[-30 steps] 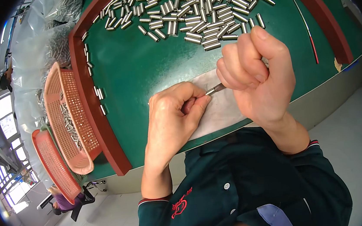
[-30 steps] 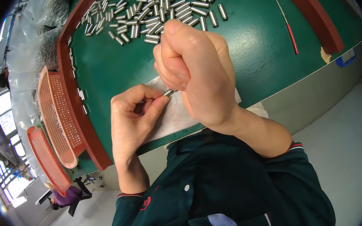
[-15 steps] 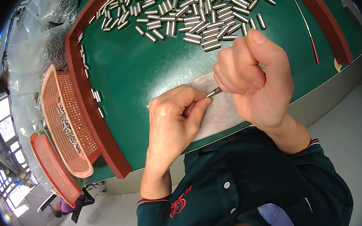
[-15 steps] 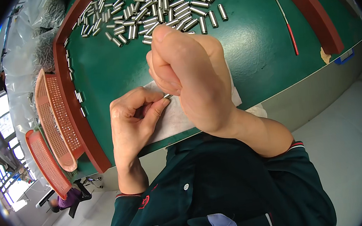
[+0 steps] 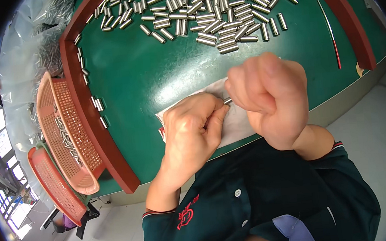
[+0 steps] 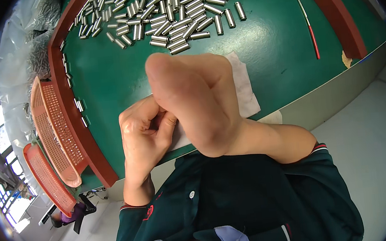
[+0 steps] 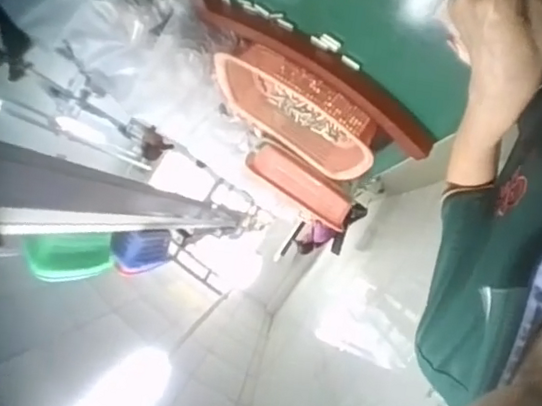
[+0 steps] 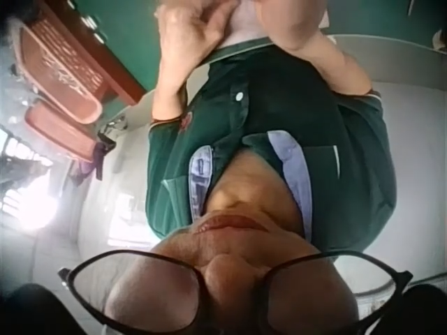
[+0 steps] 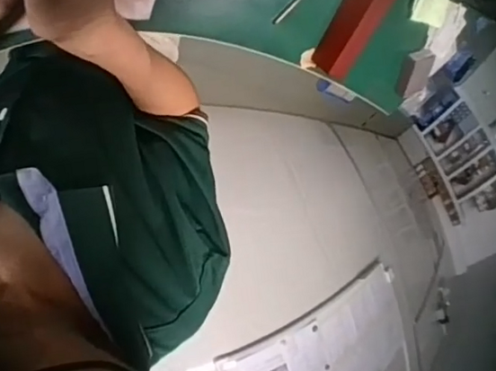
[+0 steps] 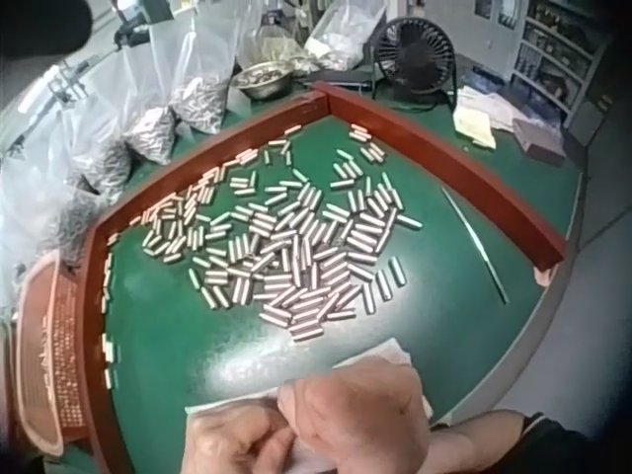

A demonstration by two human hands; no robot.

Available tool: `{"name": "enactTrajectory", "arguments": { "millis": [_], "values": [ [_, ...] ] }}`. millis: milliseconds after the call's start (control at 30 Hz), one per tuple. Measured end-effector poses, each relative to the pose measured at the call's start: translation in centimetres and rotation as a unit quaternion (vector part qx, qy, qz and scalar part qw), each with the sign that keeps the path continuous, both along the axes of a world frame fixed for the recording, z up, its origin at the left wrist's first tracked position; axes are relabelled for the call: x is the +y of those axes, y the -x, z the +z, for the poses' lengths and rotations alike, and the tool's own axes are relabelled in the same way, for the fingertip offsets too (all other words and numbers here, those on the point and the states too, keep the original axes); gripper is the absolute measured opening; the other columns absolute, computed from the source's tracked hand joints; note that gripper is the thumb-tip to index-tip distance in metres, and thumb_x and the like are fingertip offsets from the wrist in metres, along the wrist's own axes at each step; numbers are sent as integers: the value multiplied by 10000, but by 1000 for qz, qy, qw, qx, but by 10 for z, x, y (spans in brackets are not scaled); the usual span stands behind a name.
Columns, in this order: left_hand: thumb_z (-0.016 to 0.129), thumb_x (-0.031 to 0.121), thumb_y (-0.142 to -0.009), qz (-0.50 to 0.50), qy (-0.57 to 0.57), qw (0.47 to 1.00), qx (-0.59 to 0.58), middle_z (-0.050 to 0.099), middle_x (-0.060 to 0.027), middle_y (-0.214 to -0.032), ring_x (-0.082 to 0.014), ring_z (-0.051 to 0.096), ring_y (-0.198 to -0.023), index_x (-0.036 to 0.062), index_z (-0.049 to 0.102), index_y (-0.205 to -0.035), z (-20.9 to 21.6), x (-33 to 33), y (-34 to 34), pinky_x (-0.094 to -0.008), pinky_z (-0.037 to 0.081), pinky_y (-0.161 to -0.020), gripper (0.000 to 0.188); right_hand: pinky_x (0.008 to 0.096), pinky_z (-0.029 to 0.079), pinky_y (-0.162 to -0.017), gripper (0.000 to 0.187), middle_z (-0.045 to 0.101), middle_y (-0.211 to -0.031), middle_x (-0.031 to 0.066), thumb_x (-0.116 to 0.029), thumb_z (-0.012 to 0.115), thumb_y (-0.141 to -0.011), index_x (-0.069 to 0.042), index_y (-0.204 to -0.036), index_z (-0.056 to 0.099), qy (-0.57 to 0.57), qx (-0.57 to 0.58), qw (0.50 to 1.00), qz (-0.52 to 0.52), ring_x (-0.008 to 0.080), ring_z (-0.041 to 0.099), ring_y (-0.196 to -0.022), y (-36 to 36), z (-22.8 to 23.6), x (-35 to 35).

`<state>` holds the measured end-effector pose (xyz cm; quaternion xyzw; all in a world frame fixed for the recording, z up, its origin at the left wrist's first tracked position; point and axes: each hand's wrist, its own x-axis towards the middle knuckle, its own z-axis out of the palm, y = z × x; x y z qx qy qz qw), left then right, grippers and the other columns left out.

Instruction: Assembling small cylindrical metal components on a workbench.

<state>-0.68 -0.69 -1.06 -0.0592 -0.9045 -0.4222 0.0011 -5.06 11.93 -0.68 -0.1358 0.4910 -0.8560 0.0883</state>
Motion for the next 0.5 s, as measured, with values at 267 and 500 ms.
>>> {"name": "enactTrajectory", "arguments": {
  "millis": [267, 500],
  "values": [
    [631, -18, -656, 37, 11, 999, -1, 479, -97, -521, -228, 458, -436, -1, 534, -633, -2, 3, -5, -310, 362, -430, 101, 247, 161, -398, 397, 229, -430, -36, -230, 268, -893, -137, -508, 245, 103, -52, 993, 2, 78, 139, -396, 11, 2, 13],
    [647, -3, -652, 46, 16, 999, -5, 444, -74, -490, -188, 409, -407, 9, 541, -638, -4, 4, -4, -295, 329, -407, 107, 241, 152, -386, 407, 235, -412, -32, -231, 287, -877, -140, -484, 236, 131, -108, 985, 19, 78, 133, -390, 11, 2, 12]
  ]
}}
